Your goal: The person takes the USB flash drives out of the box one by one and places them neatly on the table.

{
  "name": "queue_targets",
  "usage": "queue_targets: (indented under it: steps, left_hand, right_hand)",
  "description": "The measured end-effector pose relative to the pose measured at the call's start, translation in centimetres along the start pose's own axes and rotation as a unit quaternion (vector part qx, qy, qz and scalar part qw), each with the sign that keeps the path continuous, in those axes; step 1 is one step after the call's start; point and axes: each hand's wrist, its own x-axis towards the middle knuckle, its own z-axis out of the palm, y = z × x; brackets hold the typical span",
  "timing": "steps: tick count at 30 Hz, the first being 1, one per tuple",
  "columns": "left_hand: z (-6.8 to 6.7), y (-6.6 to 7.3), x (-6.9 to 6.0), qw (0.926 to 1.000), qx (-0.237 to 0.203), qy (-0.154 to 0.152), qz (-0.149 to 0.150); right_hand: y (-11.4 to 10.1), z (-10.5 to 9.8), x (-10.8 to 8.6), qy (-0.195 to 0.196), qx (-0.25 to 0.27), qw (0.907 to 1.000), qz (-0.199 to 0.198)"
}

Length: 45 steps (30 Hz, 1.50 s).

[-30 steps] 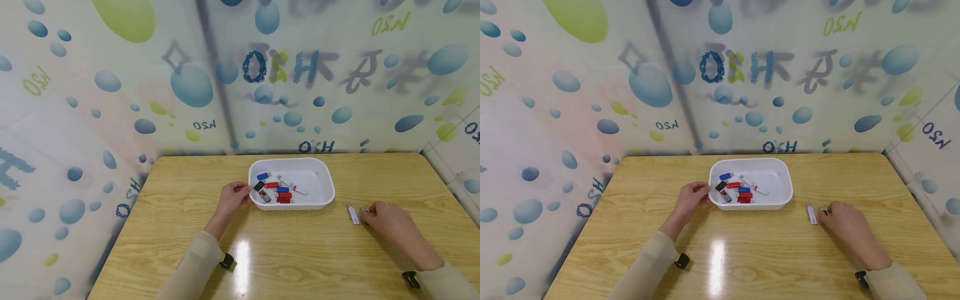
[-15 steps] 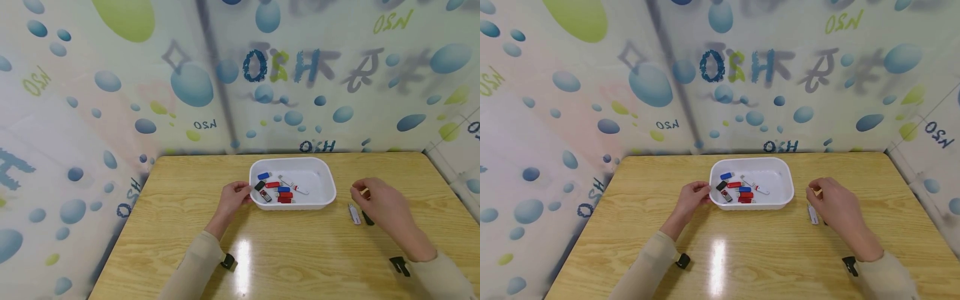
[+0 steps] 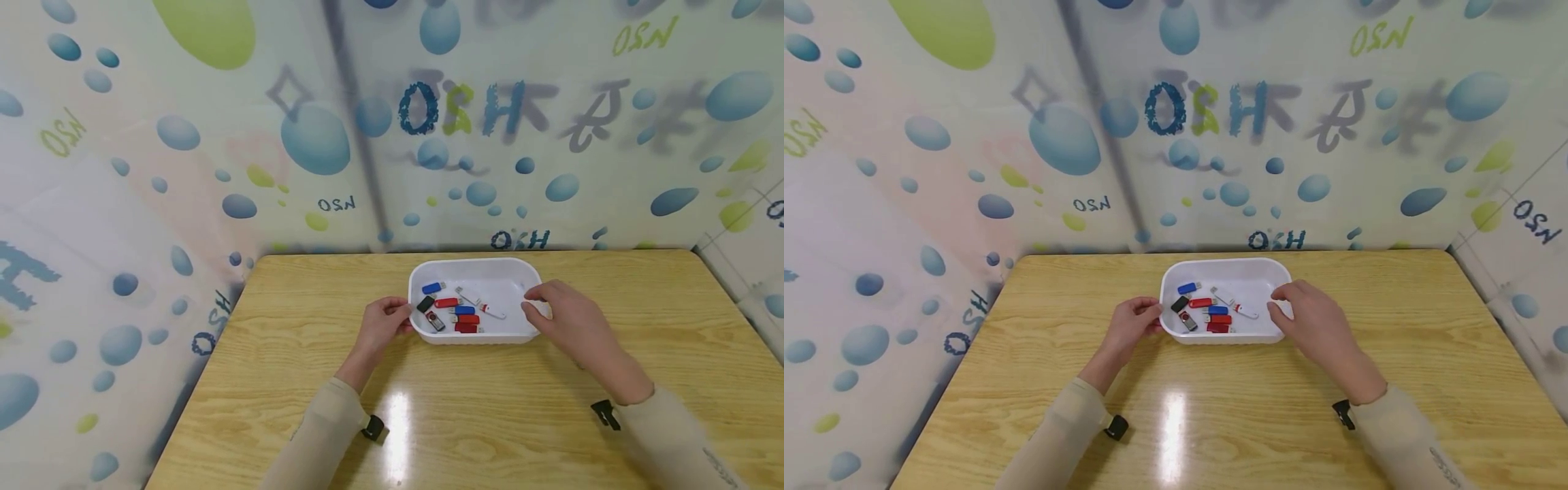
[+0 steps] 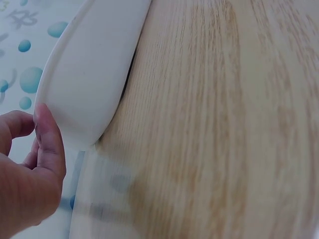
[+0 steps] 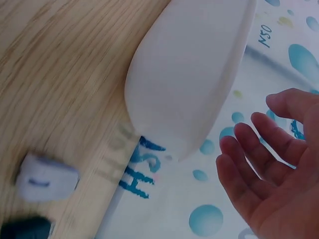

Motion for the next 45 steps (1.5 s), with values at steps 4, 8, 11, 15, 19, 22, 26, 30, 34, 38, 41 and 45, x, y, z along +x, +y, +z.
queue_targets:
  steps: [4,8,11,15,19,22,26,30,34,38,41,45]
  left_hand:
    - [0.0,0.0,0.0,1.0000,0.004,-0.001,-0.002]
    - [0.0,0.2,-0.2,0.9999,0.009,-0.001,-0.006]
    - [0.0,0.4,-0.2,0.9999,0.009,0.000,-0.008]
    - [-0.1,0.3,-0.2,1.0000,0.005,-0.002,-0.007]
    - [-0.1,0.3,-0.1,1.0000,0.005,-0.001,-0.007]
    - [-0.1,0.2,-0.1,1.0000,0.003,0.001,-0.008]
    - [0.0,0.2,-0.1,1.0000,0.001,0.002,-0.007]
    - [0.1,0.2,-0.2,1.0000,0.001,0.003,0.000]
    - [0.1,0.3,-0.3,1.0000,0.004,0.003,0.003]
    - [0.1,0.3,-0.3,1.0000,0.002,0.001,0.003]
    - [0.1,0.2,-0.3,1.0000,0.001,0.000,0.006]
    - [0.0,0.2,-0.3,1.0000,0.001,-0.002,0.006]
  right_hand:
    - [-0.9,0.7,1.1,-0.011,-0.017,0.9998,-0.002]
    - [-1.3,1.2,2.1,-0.015,-0.028,0.9994,-0.012]
    - [-1.6,1.6,2.8,-0.035,-0.035,0.9987,-0.014]
    - [-2.0,2.4,3.6,-0.060,-0.044,0.9972,-0.012]
    - [-2.2,3.2,4.3,-0.077,-0.046,0.9959,-0.013]
    - [-2.4,3.8,4.8,-0.092,-0.042,0.9948,-0.012]
    - [-2.5,4.3,5.4,-0.114,-0.038,0.9928,-0.010]
    - [-2.5,4.7,5.9,-0.128,-0.044,0.9908,-0.008]
    - [-2.6,5.0,6.5,-0.147,-0.046,0.9880,0.007]
    - [-2.7,5.1,6.8,-0.163,-0.049,0.9852,0.016]
    - [-2.7,5.3,6.9,-0.170,-0.055,0.9837,0.020]
    - [-2.6,5.5,7.0,-0.182,-0.048,0.9814,0.036]
